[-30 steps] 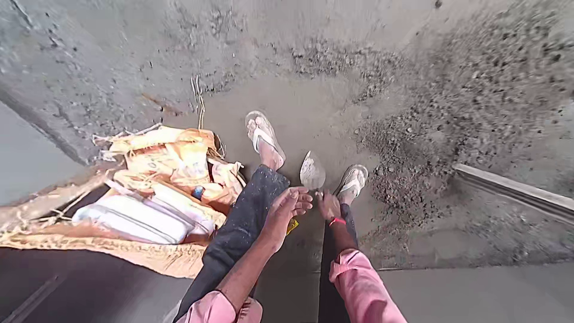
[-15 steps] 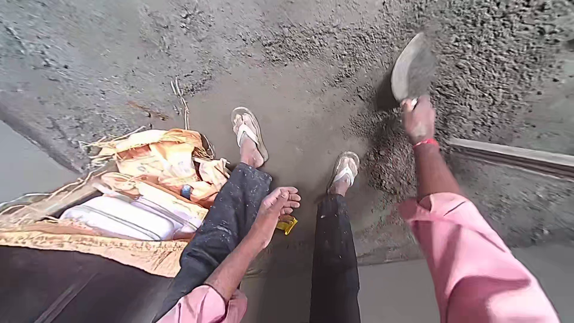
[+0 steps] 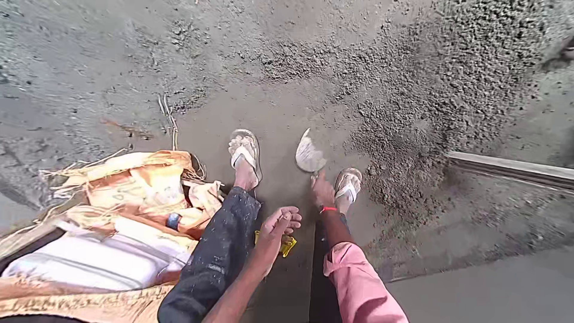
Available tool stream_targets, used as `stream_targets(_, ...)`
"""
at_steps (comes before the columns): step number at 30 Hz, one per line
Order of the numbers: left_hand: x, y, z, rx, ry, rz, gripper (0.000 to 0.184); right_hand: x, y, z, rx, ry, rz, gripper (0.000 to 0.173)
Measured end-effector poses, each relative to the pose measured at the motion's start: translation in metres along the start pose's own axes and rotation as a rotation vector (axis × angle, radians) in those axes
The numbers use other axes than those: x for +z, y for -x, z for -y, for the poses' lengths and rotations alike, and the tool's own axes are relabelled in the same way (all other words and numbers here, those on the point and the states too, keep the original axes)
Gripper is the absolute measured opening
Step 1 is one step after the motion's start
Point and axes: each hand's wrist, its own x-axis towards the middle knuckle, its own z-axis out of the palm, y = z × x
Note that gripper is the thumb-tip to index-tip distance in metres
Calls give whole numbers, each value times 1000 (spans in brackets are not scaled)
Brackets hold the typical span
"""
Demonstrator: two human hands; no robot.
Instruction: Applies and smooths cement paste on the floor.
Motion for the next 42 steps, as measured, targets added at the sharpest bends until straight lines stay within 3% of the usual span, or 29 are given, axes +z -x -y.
stream_targets(2, -4, -2, -3, 4, 12, 17, 40, -63, -54, 19, 15, -99, -181, 62)
stream_targets(4, -6, 2, -6, -5, 16, 23, 39, -155, -106, 17, 21, -156, -319, 62)
stream_targets(8, -10, -8, -19, 29, 12, 31, 40, -341, -178, -36, -68, -417, -496, 46)
stream_targets(11, -12, 1, -22, 26, 26, 26, 40, -379, -149, -71, -4, -464, -456, 52)
stream_targets(13, -9, -1, -25, 26, 36, 28, 40, -353, -97, -60, -66, -268, -390, 51)
stream_targets(16, -2, -6, -18, 20, 43, 52, 41, -242, -27, -19, -15, -36, -236, 55)
stream_targets(19, -5, -13, -20, 37, 45, 26, 42, -110, 0, 36, -127, 17, 33, 59)
stream_targets(22, -7, -11, -28, 54, 18, 35, 44, -46, 2, 75, -266, 20, 108, 56)
stream_targets(24, -11, -1, -31, 27, 7, 22, 43, -63, -13, 90, -212, 4, 51, 56)
stream_targets(26, -14, -13, -36, 47, 44, 12, 41, -125, -71, 94, -163, -59, -164, 60)
stream_targets(29, -10, 5, -34, 18, 75, 50, 40, -251, -134, 24, -103, -249, -356, 47)
stream_targets(31, -14, -6, -40, 49, 87, 50, 39, -334, -170, -14, -73, -584, -487, 42)
stream_targets(33, -10, -1, -44, 46, 117, 50, 40, -369, -162, -52, -23, -710, -526, 46)
stream_targets(36, -7, -2, -52, 72, 144, 28, 39, -330, -109, -48, -117, -320, -392, 58)
stream_targets(42, 13, 7, -23, 91, 165, -43, 39, -105, -29, 27, -256, 275, 64, 59)
